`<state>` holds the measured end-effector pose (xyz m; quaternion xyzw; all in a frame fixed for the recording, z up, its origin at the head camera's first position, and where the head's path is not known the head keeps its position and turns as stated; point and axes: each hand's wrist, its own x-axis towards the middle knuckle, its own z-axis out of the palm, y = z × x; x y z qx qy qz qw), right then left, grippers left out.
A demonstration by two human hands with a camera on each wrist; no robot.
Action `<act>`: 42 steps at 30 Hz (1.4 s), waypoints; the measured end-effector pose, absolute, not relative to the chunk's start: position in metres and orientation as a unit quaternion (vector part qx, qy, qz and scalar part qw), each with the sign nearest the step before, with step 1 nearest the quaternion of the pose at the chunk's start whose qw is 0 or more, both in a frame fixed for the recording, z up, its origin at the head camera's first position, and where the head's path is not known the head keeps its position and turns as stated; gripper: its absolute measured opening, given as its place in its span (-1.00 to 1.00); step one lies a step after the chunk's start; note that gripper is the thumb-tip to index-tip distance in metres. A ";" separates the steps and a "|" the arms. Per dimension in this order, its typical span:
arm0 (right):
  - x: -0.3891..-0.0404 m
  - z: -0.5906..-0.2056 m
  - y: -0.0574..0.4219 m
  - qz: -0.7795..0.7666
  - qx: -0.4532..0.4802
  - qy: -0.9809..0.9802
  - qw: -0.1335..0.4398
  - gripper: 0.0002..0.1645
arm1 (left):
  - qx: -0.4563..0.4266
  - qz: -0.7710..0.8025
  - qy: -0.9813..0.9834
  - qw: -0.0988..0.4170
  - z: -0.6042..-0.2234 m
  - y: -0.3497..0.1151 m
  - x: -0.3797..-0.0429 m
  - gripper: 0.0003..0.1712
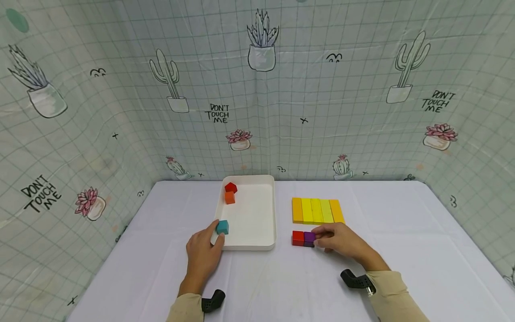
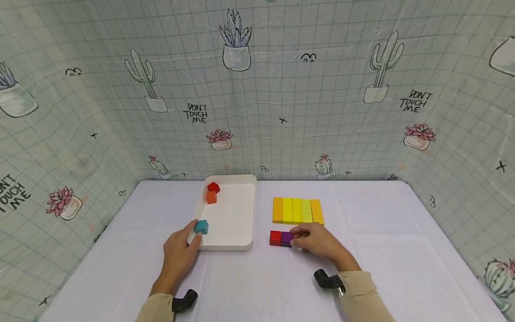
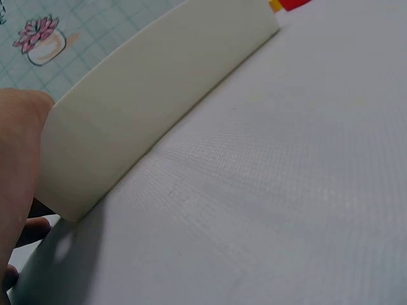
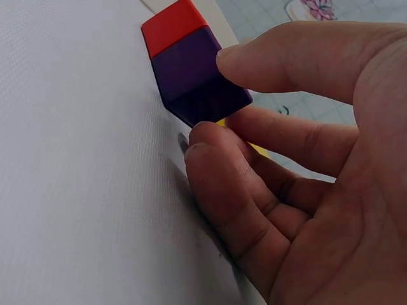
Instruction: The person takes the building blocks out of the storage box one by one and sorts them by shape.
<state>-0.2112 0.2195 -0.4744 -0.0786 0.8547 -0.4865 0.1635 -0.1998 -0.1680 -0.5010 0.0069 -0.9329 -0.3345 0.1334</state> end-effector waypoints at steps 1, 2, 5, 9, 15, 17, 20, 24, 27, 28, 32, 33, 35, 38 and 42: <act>-0.212 -0.475 0.220 -0.486 -0.079 0.855 0.164 -0.50 | 0.007 -0.335 -0.933 0.134 -0.501 -0.168 -0.200 -0.46; -0.212 -0.474 0.221 -0.485 -0.081 0.855 0.163 -0.49 | 0.007 -0.335 -0.933 0.134 -0.501 -0.168 -0.200 -0.46; -0.213 -0.474 0.224 -0.490 -0.080 0.854 0.154 -0.49 | 0.006 -0.336 -0.932 0.133 -0.501 -0.167 -0.200 -0.46; -0.215 -0.471 0.223 -0.506 -0.068 0.853 0.113 -0.55 | 0.008 -0.338 -0.932 0.130 -0.501 -0.168 -0.199 -0.46; -0.221 -0.466 0.213 -0.523 -0.072 0.846 0.077 -0.57 | 0.009 -0.336 -0.933 0.130 -0.500 -0.170 -0.199 -0.45; -0.223 -0.465 0.209 -0.531 -0.079 0.840 0.081 -0.55 | 0.010 -0.336 -0.932 0.132 -0.500 -0.170 -0.198 -0.46; -0.229 -0.459 0.201 -0.545 -0.083 0.830 0.085 -0.56 | 0.010 -0.336 -0.933 0.132 -0.500 -0.171 -0.197 -0.46; -0.239 -0.451 0.186 -0.586 -0.091 0.798 0.104 -0.53 | 0.005 -0.340 -0.931 0.132 -0.499 -0.170 -0.197 -0.46; -0.247 -0.446 0.173 -0.617 -0.106 0.769 0.130 -0.47 | 0.002 -0.341 -0.931 0.134 -0.499 -0.168 -0.198 -0.46; -0.250 -0.445 0.168 -0.621 -0.112 0.763 0.139 -0.46 | 0.003 -0.341 -0.931 0.134 -0.499 -0.168 -0.198 -0.46; -0.263 -0.440 0.150 -0.618 -0.119 0.759 0.170 -0.48 | 0.002 -0.337 -0.932 0.137 -0.499 -0.167 -0.199 -0.46; -0.265 -0.438 0.147 -0.613 -0.121 0.761 0.174 -0.49 | 0.001 -0.336 -0.932 0.138 -0.499 -0.167 -0.199 -0.46; -0.270 -0.435 0.140 -0.608 -0.125 0.763 0.180 -0.51 | 0.001 -0.335 -0.932 0.138 -0.499 -0.166 -0.200 -0.46; -0.275 -0.431 0.129 -0.607 -0.134 0.761 0.186 -0.54 | 0.003 -0.335 -0.932 0.136 -0.499 -0.165 -0.199 -0.46; -0.282 -0.427 0.113 -0.607 -0.140 0.759 0.190 -0.60 | 0.009 -0.333 -0.933 0.134 -0.498 -0.166 -0.197 -0.46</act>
